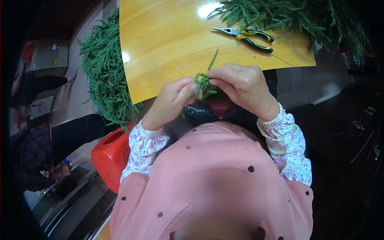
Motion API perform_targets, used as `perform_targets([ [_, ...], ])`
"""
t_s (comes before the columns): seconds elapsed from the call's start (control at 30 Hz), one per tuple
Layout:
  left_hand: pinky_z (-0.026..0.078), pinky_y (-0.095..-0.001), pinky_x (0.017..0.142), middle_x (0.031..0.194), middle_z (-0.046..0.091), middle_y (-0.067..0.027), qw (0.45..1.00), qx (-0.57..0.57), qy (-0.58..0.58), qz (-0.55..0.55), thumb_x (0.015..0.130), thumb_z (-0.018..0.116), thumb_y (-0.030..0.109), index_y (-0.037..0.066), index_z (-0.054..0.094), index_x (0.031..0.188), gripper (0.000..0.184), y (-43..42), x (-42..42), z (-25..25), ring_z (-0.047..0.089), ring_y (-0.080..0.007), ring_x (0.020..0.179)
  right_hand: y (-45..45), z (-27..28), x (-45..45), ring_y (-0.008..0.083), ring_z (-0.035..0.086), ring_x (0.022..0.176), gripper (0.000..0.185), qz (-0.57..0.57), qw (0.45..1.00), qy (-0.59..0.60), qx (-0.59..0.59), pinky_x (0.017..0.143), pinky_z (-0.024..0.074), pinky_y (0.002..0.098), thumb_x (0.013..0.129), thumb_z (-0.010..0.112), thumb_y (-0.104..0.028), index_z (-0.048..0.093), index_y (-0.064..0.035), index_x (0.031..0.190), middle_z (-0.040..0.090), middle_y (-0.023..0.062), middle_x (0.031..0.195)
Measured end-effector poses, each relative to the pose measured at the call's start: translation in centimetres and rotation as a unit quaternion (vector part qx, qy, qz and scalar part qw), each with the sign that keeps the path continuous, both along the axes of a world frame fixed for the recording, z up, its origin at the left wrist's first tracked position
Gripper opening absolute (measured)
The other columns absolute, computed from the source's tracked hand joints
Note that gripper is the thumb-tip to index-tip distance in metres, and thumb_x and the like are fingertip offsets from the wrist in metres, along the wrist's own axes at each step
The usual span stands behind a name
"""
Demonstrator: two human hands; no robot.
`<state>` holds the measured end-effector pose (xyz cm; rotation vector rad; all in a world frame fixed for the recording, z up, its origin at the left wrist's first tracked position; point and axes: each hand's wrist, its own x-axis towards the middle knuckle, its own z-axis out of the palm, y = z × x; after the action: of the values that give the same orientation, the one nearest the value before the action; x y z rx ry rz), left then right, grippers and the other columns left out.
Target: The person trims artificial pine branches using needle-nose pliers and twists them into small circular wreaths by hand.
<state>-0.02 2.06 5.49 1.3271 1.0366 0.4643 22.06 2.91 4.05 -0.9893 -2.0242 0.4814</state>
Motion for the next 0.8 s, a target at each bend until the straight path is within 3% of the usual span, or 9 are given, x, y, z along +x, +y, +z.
perform_targets([
  [0.03,0.032,-0.0187,0.054,0.075,0.052,0.002,0.999,0.003,0.023,-0.026,0.1,0.048,0.027,0.001,0.059,0.093,0.029,0.2,-0.1,0.1,0.041,-0.0041,0.062,0.2,0.1,0.4,0.0238,0.063,0.062,0.011,0.014,1.0,-0.012,-0.002,0.052,0.0485,0.0336,0.077,0.071,-0.016,0.065,-0.0093,0.084,0.063,0.0062,0.07],
  [0.1,0.033,-0.0193,0.055,0.073,0.051,0.0018,0.998,-0.022,-0.055,0.016,0.1,0.049,0.029,0.002,0.059,0.093,0.03,-0.2,0.2,-1.0,0.041,-0.005,0.061,0.6,0.4,1.1,0.0239,0.063,0.062,0.014,0.041,0.998,-0.039,-0.007,0.053,0.0483,0.0334,0.077,0.072,-0.018,0.064,-0.0096,0.086,0.062,0.0062,0.068],
  [0.23,0.032,-0.0205,0.056,0.065,0.049,0.0027,0.981,-0.037,-0.164,0.093,0.101,0.043,0.038,0.005,0.06,0.092,0.038,-0.9,1.2,-1.2,0.042,-0.0057,0.061,1.1,1.5,1.7,0.0266,0.063,0.062,0.016,0.076,0.984,-0.023,-0.16,0.055,0.0476,0.0347,0.08,0.069,-0.018,0.063,-0.0078,0.09,0.062,0.0088,0.067],
  [0.4,0.032,-0.0204,0.057,0.065,0.047,0.0027,0.979,-0.074,-0.163,0.097,0.101,0.043,0.039,0.004,0.059,0.093,0.039,-0.7,0.9,-1.6,0.042,-0.0059,0.062,1.1,1.8,1.8,0.0309,0.062,0.064,0.012,0.105,0.957,0.016,-0.272,0.058,0.047,0.0372,0.085,0.062,-0.013,0.061,-0.0046,0.094,0.062,0.0124,0.068],
  [0.5,0.033,-0.0214,0.057,0.064,0.046,0.0029,0.964,-0.119,-0.204,0.125,0.101,0.043,0.036,0.004,0.058,0.092,0.037,-0.7,0.9,-1.9,0.041,-0.0065,0.061,0.9,1.2,1.6,0.0227,0.061,0.056,0.011,0.092,0.962,0.05,-0.254,0.052,0.0457,0.0322,0.088,0.059,-0.013,0.06,-0.0033,0.095,0.062,0.0092,0.067],
  [0.6,0.035,-0.0228,0.057,0.064,0.044,0.0031,0.936,-0.167,-0.269,0.155,0.102,0.042,0.033,0.005,0.056,0.092,0.034,-0.7,1.4,-2.1,0.04,-0.0074,0.059,0.8,0.9,1.0,0.0105,0.055,0.05,0.011,0.071,0.823,0.279,-0.49,0.045,0.0418,0.0244,0.091,0.058,-0.012,0.059,-0.0022,0.096,0.062,0.0046,0.069],
  [0.63,0.036,-0.0233,0.057,0.064,0.044,0.0031,0.925,-0.18,-0.292,0.165,0.102,0.042,0.033,0.005,0.055,0.092,0.032,-0.7,1.6,-2.1,0.04,-0.0077,0.059,1.1,0.1,1.2,0.0022,0.05,0.049,0.012,0.109,0.789,0.333,-0.505,0.042,0.0372,0.0178,0.094,0.055,-0.013,0.058,-0.0011,0.096,0.061,0.0016,0.071],
  [0.73,0.037,-0.0239,0.057,0.064,0.043,0.0033,0.924,-0.187,-0.289,0.164,0.102,0.041,0.032,0.005,0.054,0.093,0.031,-0.7,1.6,-2.2,0.039,-0.0079,0.058,1.3,-0.7,1.2,0.0085,0.054,0.051,0.009,0.082,0.831,0.273,-0.478,0.044,0.0402,0.0229,0.09,0.058,-0.009,0.058,-0.0021,0.096,0.062,0.0043,0.073],
  [0.8,0.033,-0.0232,0.053,0.061,0.039,0.0049,0.938,-0.172,-0.242,0.178,0.102,0.04,0.036,0.008,0.052,0.09,0.032,-0.7,1.9,-2.0,0.035,-0.0074,0.057,1.1,-0.7,1.0,0.0136,0.057,0.054,0.01,0.04,0.951,0.14,-0.273,0.048,0.0431,0.0268,0.087,0.06,-0.007,0.06,-0.0036,0.096,0.062,0.006,0.075],
])
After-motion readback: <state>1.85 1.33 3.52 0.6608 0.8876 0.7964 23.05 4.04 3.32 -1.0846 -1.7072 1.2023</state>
